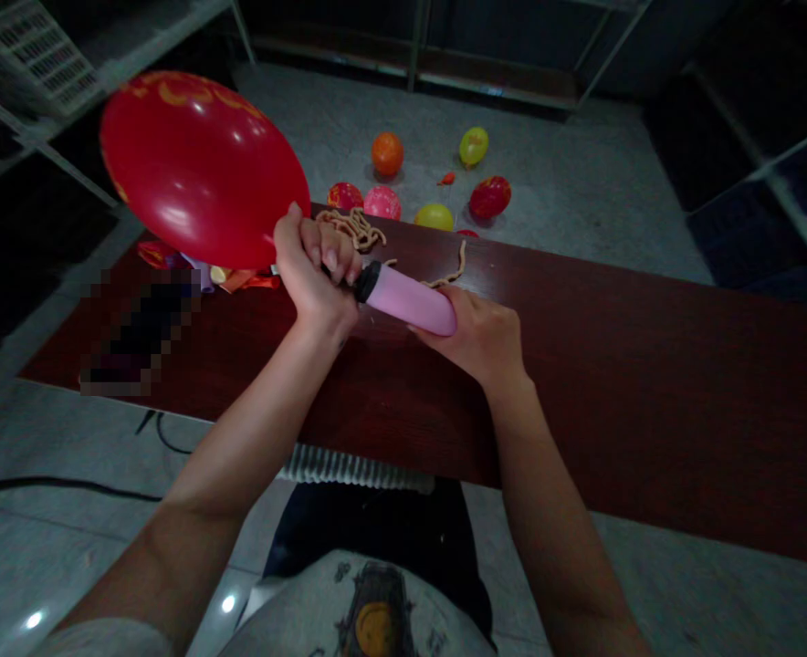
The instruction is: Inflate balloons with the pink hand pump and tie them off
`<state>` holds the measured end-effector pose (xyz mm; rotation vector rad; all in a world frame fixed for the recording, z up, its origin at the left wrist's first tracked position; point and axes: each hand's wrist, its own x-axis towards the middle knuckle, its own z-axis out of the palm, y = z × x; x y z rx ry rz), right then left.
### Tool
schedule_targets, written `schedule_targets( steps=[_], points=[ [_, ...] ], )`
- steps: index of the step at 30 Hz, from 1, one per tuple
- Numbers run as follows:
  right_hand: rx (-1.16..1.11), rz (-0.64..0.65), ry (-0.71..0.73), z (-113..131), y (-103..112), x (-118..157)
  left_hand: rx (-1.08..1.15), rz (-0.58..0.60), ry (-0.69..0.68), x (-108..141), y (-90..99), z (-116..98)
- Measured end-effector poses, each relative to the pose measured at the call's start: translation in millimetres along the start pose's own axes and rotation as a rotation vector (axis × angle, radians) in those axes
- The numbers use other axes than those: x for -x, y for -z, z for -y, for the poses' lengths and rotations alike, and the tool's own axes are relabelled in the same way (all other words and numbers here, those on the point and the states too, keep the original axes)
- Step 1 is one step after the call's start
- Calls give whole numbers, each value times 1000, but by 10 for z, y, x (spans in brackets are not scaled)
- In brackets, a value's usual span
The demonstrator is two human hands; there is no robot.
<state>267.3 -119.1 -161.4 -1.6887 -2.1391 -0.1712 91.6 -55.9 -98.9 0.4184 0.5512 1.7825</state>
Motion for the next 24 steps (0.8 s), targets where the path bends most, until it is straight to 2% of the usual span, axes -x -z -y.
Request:
schedule_targets(
  steps=[7, 15, 21, 24],
  points=[
    [44, -17, -44, -48, -19, -52, 29, -52, -7, -89, 53, 33],
    [61, -69, -22, -138, -76, -50, -30, -68, 11, -188, 192, 102],
    [216, -139, -50, -313, 1, -24, 29, -34, -21, -345, 289, -33],
    [262, -174, -76, -423, 35, 1, 21, -79, -25, -381, 294, -147]
  ],
)
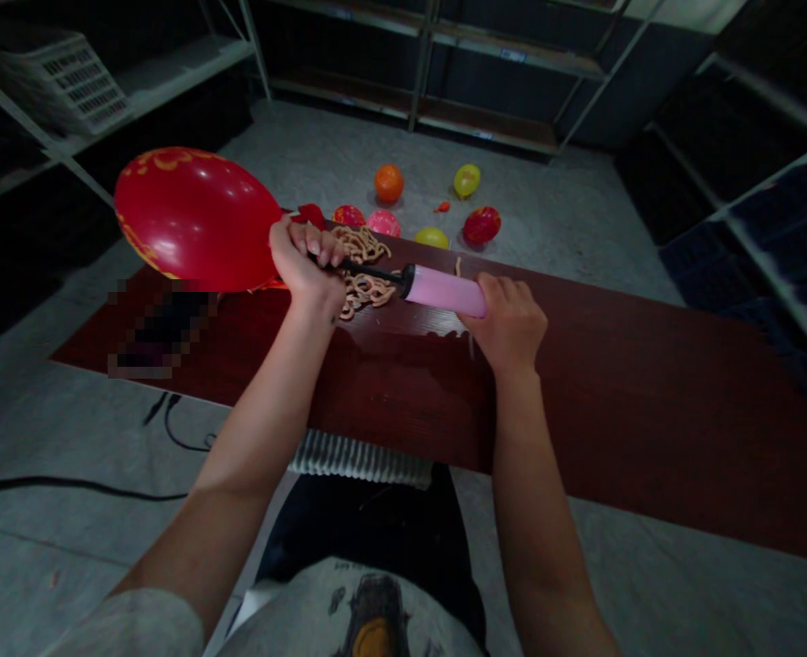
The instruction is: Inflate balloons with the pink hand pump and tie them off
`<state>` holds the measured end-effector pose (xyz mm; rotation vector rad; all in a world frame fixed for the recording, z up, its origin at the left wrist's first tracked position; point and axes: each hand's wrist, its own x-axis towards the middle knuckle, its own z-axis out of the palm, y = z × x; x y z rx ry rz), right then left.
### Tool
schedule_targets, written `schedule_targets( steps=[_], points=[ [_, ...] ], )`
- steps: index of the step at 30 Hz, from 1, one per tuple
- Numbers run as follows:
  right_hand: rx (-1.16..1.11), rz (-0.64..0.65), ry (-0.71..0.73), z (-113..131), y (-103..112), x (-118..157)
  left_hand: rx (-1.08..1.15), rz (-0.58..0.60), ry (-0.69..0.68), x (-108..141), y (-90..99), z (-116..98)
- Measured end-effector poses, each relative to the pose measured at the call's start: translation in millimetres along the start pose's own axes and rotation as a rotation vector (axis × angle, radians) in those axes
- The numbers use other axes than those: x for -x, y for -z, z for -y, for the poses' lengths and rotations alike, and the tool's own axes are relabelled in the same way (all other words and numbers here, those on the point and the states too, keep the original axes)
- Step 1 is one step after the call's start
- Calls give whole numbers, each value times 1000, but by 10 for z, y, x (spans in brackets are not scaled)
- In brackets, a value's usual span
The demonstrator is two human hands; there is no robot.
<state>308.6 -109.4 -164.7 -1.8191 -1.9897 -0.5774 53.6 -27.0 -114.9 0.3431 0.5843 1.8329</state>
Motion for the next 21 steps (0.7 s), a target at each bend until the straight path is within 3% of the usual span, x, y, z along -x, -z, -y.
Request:
schedule_targets(
  steps=[4, 10, 16, 21],
  points=[
    [14, -46, -80, -121, -31, 11, 55, -75, -73, 39, -71, -146],
    [-7, -108, -170, -156, -28, -4, 100, -55, -121, 145, -158, -282],
    [-30, -96, -174, -89, 15, 1, 57, -65, -140, 197, -215, -255],
    [-47, -28, -92, 95, 75, -20, 7, -60, -140, 277, -268, -140]
  ],
)
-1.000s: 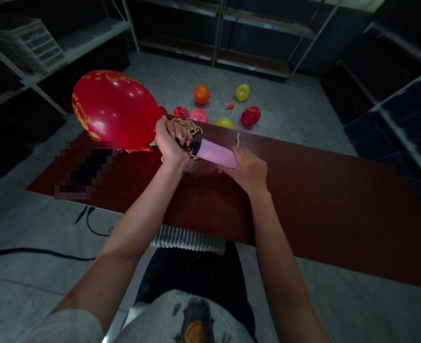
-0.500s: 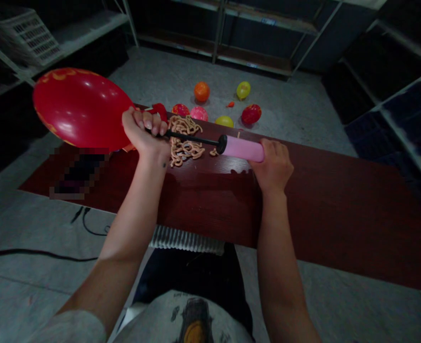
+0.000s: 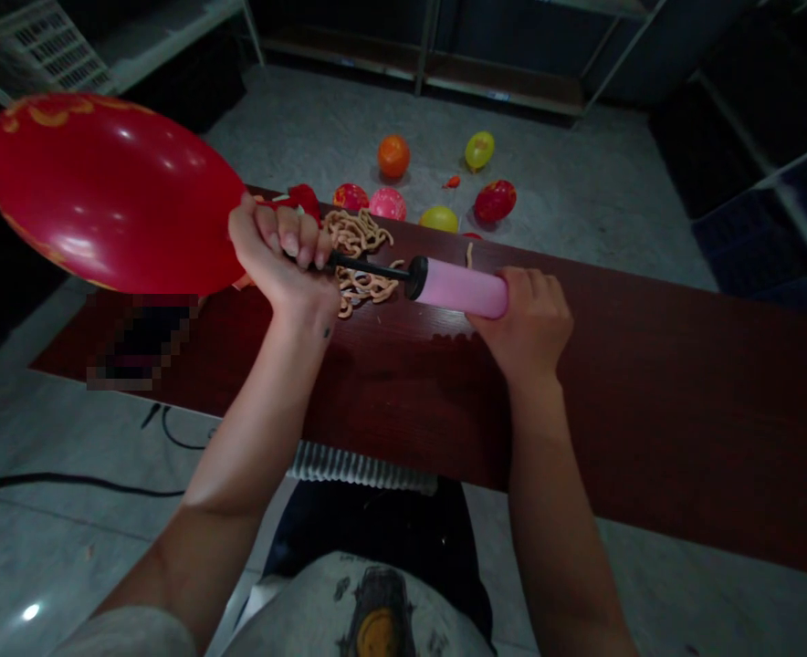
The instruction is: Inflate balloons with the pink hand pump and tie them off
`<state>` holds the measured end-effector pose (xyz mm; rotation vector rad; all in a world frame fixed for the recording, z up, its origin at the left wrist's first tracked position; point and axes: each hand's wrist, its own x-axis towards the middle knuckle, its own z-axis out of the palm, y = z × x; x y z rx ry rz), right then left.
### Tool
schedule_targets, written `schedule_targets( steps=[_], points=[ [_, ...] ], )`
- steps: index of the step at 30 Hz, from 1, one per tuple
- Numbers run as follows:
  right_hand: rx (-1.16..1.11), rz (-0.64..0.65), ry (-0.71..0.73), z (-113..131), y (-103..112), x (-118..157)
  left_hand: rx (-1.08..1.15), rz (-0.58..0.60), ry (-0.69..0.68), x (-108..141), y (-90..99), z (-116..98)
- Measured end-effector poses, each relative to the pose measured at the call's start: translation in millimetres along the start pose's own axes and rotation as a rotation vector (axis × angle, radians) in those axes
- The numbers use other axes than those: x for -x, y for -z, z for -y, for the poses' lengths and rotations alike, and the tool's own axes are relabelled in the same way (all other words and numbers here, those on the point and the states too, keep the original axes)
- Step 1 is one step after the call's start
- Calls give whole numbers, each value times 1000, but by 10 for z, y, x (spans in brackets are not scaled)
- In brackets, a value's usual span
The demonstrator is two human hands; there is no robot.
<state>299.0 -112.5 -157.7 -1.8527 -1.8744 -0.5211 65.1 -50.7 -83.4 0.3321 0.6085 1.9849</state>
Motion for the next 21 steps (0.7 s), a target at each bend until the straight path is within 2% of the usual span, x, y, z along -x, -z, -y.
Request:
schedule_targets(
  steps=[5, 8, 14, 21],
  points=[
    [-67, 88, 77, 225, -20, 26, -31, 121, 79, 210, -14, 209],
    [-96, 128, 90, 280, -63, 52, -72, 164, 76, 241, 34, 318],
    [-89, 121, 77, 293, -73, 7, -114, 126, 119, 32, 171, 374],
    [-54, 73, 91, 259, -92, -25, -94, 40, 149, -10, 143, 360]
  ],
)
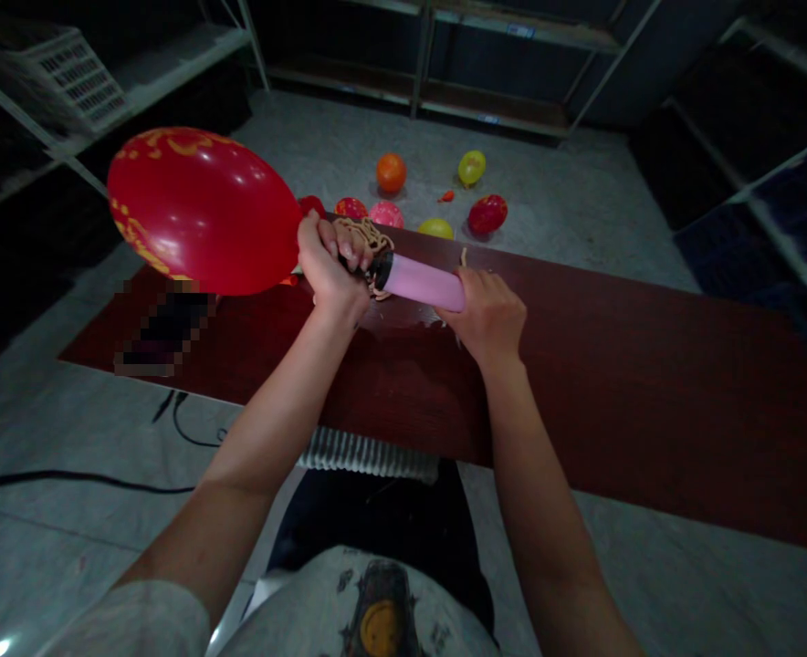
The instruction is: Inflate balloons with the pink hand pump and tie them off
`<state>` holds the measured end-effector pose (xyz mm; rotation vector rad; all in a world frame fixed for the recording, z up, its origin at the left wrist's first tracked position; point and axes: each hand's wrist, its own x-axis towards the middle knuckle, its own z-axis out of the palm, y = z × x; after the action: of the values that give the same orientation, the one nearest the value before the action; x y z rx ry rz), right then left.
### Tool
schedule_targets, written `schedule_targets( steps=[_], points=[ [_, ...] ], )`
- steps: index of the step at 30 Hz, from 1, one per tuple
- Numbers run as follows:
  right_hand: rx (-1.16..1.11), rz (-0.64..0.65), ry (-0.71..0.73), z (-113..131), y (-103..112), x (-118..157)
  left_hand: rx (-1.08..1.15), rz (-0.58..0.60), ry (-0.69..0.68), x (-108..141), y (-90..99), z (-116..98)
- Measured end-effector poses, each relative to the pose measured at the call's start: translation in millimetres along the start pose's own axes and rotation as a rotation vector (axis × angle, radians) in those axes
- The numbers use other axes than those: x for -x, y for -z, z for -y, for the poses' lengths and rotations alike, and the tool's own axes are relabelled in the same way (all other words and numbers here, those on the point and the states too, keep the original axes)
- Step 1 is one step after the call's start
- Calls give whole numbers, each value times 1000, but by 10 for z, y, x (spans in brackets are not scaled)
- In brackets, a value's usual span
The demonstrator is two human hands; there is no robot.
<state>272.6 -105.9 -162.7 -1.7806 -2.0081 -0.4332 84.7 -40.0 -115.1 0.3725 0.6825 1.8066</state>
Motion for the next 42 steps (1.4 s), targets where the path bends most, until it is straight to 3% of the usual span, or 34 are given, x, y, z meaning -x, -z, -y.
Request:
schedule_targets(
  steps=[9, 19, 25, 32, 42],
  points=[
    [73, -32, -57, -320, -27, 38, 36, -57, -51, -142, 58, -141],
    [88, -167, -132, -565, 7, 62, 135, -78, -66, -155, 43, -406],
    [57, -148, -157, -515, 37, 57, 281, -15, -73, -120, 48, -406],
    [38, -61, -132, -424, 60, 62, 191, -23, -83, -12, -29, -340],
    [-94, 81, 2, 84, -1, 55, 46, 43, -24, 260, -151, -58]
  ],
)
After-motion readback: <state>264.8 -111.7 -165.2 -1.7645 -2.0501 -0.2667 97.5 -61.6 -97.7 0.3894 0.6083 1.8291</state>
